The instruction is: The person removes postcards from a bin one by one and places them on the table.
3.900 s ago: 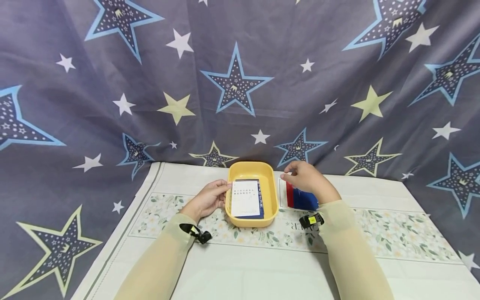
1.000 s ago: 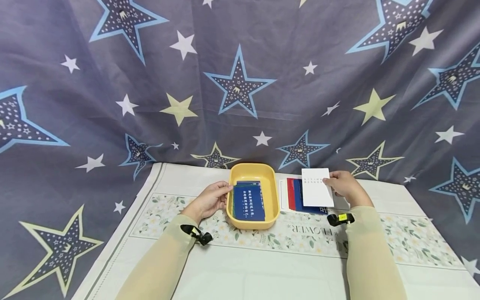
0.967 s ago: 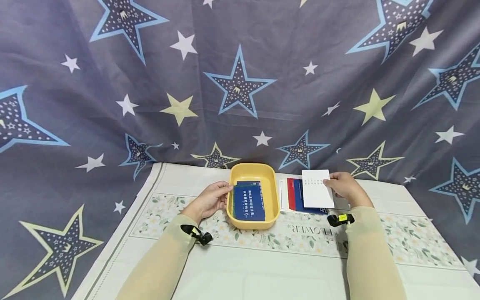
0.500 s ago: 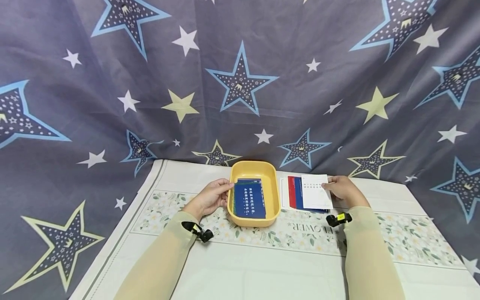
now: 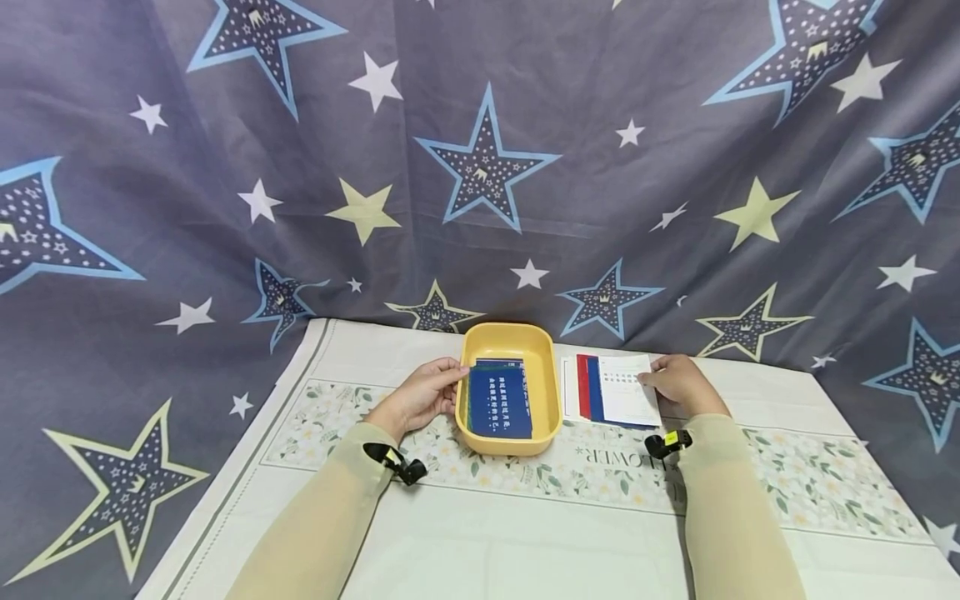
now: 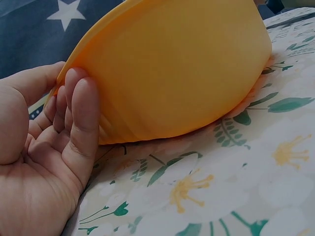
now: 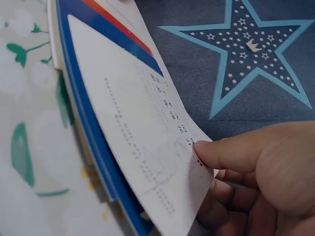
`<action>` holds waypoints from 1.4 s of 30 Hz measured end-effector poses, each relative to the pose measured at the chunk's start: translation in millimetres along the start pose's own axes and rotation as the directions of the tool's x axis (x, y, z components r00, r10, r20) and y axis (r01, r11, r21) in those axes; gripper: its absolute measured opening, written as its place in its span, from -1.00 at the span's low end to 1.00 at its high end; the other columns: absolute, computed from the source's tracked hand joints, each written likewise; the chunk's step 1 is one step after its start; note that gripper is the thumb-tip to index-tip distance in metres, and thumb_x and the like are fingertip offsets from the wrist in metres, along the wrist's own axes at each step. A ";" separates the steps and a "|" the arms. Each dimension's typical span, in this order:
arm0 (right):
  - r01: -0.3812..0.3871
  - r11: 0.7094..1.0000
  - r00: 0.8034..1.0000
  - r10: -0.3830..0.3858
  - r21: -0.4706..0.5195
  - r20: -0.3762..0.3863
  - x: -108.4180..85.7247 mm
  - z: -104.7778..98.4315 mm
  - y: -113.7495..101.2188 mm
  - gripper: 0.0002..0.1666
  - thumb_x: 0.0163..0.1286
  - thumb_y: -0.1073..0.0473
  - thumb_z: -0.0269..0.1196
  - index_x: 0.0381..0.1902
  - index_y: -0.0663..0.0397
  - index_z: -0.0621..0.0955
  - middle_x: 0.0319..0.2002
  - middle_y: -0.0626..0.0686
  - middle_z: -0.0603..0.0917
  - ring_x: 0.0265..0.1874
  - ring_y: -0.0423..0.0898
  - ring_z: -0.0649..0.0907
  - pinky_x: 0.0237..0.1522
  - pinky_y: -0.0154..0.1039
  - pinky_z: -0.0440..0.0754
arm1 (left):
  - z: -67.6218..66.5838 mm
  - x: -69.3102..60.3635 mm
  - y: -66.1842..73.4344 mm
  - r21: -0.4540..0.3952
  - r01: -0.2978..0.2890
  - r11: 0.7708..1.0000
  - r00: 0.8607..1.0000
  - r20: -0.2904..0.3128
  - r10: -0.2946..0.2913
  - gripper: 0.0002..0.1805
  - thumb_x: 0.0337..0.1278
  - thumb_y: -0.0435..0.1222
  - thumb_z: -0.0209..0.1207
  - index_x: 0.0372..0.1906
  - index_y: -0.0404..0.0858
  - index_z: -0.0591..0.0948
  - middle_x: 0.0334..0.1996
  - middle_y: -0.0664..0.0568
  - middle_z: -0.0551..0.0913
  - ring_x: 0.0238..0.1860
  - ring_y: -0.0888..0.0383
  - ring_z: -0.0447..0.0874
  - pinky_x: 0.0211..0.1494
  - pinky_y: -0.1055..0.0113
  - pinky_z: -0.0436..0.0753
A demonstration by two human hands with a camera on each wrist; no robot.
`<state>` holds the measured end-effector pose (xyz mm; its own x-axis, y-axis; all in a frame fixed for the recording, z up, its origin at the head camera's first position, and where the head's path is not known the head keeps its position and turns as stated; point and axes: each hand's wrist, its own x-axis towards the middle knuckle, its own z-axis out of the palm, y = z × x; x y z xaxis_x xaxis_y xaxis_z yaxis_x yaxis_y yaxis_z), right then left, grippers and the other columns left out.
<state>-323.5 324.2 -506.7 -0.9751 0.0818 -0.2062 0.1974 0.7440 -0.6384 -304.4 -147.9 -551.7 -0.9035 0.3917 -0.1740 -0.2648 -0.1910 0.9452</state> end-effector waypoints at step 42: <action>0.005 0.989 0.999 -0.010 -0.150 -0.034 -9.0 -0.4 -5.1 -0.65 0.51 0.04 0.48 -0.33 0.18 0.66 -0.35 0.10 0.68 -0.30 0.05 0.62 -0.28 -0.14 0.59 | 1.4 -0.3 0.2 -0.026 0.010 1.000 1.000 0.002 -0.010 -0.84 0.82 -0.27 0.13 0.04 -0.31 0.54 -0.42 0.05 0.76 -0.54 0.25 0.70 -0.46 0.38 0.81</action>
<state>-315.8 319.9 -501.4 -0.9799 0.0963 -0.1744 0.1748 0.8356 -0.5208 -303.8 -146.8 -551.1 -0.9001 0.3952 -0.1833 -0.2829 -0.2103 0.9358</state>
